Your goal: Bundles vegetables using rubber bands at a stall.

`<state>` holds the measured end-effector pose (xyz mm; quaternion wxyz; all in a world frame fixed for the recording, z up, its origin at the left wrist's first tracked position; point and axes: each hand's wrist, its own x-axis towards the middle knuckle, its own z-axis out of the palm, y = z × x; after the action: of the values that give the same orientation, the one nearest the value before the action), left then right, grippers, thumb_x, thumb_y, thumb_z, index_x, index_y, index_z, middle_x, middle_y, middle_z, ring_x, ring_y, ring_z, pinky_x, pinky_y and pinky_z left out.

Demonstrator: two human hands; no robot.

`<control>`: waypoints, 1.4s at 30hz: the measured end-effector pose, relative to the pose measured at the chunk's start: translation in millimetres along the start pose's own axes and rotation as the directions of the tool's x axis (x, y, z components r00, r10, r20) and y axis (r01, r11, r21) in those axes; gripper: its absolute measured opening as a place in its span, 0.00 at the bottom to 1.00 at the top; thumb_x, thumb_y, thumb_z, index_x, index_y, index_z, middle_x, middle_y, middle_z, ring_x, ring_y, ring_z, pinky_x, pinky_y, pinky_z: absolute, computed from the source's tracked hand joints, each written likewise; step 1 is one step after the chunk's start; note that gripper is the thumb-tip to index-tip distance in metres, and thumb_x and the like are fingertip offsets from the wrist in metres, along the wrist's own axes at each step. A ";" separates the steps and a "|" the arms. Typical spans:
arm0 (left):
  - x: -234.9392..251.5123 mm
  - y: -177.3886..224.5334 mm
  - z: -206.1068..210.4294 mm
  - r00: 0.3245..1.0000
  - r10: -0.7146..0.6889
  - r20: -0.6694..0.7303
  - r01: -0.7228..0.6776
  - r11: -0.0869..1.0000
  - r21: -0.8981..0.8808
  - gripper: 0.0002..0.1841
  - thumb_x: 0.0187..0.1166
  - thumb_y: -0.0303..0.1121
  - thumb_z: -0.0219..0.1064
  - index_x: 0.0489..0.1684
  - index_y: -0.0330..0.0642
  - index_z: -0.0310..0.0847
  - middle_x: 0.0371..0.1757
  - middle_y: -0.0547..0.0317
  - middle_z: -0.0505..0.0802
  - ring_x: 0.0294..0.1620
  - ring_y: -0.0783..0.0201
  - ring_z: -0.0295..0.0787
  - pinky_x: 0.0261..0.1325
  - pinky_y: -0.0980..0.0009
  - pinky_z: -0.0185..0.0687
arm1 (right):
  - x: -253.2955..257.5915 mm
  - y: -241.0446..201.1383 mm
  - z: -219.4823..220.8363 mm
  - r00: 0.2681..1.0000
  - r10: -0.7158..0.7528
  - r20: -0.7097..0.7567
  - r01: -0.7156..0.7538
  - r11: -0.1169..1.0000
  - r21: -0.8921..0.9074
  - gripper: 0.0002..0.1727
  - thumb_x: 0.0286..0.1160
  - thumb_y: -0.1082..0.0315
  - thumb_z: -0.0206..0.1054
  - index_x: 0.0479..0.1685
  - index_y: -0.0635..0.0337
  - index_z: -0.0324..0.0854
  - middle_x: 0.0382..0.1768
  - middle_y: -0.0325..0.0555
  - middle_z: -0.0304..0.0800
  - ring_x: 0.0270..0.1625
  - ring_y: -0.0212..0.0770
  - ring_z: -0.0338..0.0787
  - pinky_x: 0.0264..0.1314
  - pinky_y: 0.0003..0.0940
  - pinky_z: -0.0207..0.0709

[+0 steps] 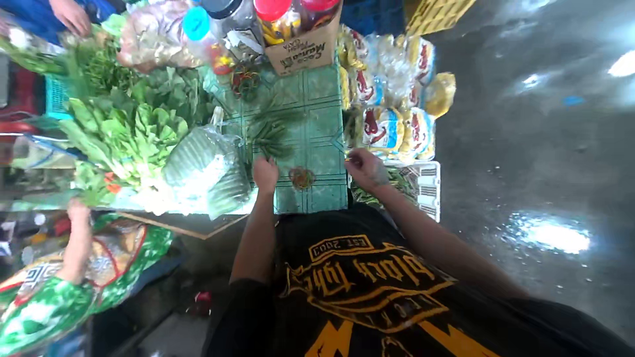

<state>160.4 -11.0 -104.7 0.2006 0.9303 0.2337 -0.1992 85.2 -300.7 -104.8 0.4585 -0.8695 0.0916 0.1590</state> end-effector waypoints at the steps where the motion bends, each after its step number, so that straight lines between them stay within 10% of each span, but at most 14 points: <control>1: -2.4 -1.4 0.3 1.000 -0.011 -0.004 0.011 0.999 -0.032 0.23 0.89 0.46 0.53 0.61 0.32 0.82 0.56 0.34 0.90 0.59 0.37 0.89 0.59 0.35 0.83 | 16.9 -15.8 13.2 0.990 -0.135 0.030 0.136 0.990 -0.022 0.19 0.82 0.61 0.68 0.64 0.65 0.82 0.53 0.58 0.91 0.52 0.55 0.92 0.59 0.57 0.86; 4: -8.5 -12.8 5.7 0.994 0.086 -0.061 -0.090 0.993 -0.079 0.21 0.87 0.41 0.54 0.63 0.31 0.73 0.54 0.34 0.88 0.53 0.38 0.90 0.52 0.37 0.86 | 74.1 -53.5 48.6 0.937 -0.328 0.118 0.343 0.928 -0.145 0.18 0.80 0.58 0.66 0.60 0.58 0.87 0.58 0.54 0.90 0.60 0.53 0.90 0.63 0.55 0.84; 11: 14.0 -27.8 -1.8 0.871 0.476 -0.121 -0.485 0.872 -0.061 0.30 0.82 0.34 0.59 0.83 0.33 0.62 0.66 0.36 0.84 0.64 0.43 0.85 0.68 0.46 0.82 | 158.3 -105.3 63.7 0.987 -0.102 -0.125 0.045 0.919 -0.392 0.32 0.79 0.56 0.67 0.85 0.48 0.71 0.79 0.65 0.72 0.75 0.68 0.78 0.66 0.64 0.80; 15: 38.6 1.7 -20.1 0.878 0.451 -0.163 -0.462 0.886 -0.034 0.25 0.91 0.44 0.54 0.80 0.39 0.70 0.64 0.39 0.88 0.64 0.43 0.88 0.67 0.42 0.83 | 190.8 -90.3 55.6 0.987 -0.157 -0.012 0.130 0.856 -0.500 0.19 0.82 0.56 0.65 0.66 0.51 0.85 0.74 0.59 0.79 0.76 0.65 0.79 0.65 0.65 0.81; 25: 152.1 98.0 -47.6 0.931 0.363 -0.030 -0.352 0.918 0.185 0.21 0.79 0.47 0.71 0.60 0.41 0.89 0.72 0.40 0.83 0.71 0.39 0.82 0.70 0.38 0.79 | 177.1 -81.1 31.7 0.971 -0.187 -0.149 0.171 0.978 -0.119 0.16 0.85 0.63 0.66 0.63 0.61 0.85 0.61 0.58 0.89 0.67 0.57 0.87 0.71 0.54 0.81; 31: 109.2 104.3 -68.9 0.907 0.414 0.069 -0.408 0.909 -0.085 0.22 0.92 0.42 0.51 0.73 0.35 0.71 0.55 0.40 0.91 0.59 0.42 0.90 0.62 0.40 0.85 | 188.6 -109.4 16.6 0.936 -0.351 -0.036 0.353 0.926 0.131 0.13 0.80 0.67 0.68 0.59 0.59 0.85 0.51 0.49 0.92 0.47 0.40 0.94 0.55 0.42 0.91; 35: 59.1 68.2 -49.5 0.881 0.432 0.192 -0.047 0.483 -0.874 0.26 0.93 0.49 0.52 0.83 0.47 0.62 0.56 0.50 0.91 0.48 0.57 0.93 0.50 0.57 0.92 | 196.7 -152.8 36.2 0.876 -0.471 0.101 0.440 0.868 0.232 0.10 0.75 0.69 0.72 0.51 0.63 0.89 0.44 0.48 0.94 0.42 0.37 0.94 0.52 0.39 0.92; 39: 41.5 30.3 -32.2 0.898 0.293 0.328 0.300 0.136 -0.944 0.18 0.92 0.40 0.56 0.75 0.45 0.68 0.45 0.50 0.90 0.39 0.55 0.91 0.46 0.54 0.91 | 235.2 -177.2 82.5 0.829 -0.478 0.291 0.424 0.876 0.229 0.17 0.86 0.56 0.62 0.48 0.59 0.90 0.35 0.44 0.93 0.36 0.37 0.91 0.46 0.43 0.88; 42: 17.6 5.9 -33.9 0.853 0.316 0.416 0.441 -0.008 -0.898 0.17 0.94 0.38 0.48 0.71 0.38 0.67 0.45 0.49 0.88 0.41 0.53 0.90 0.48 0.51 0.91 | 277.0 -210.0 138.7 0.881 -0.396 0.260 0.405 0.914 0.020 0.19 0.81 0.56 0.68 0.57 0.61 0.87 0.47 0.54 0.94 0.52 0.51 0.94 0.61 0.59 0.85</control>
<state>187.1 6.3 -82.7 0.8425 0.3999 0.2845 -0.2222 380.9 -71.7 -116.7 0.4741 -0.8493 -0.1533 0.1747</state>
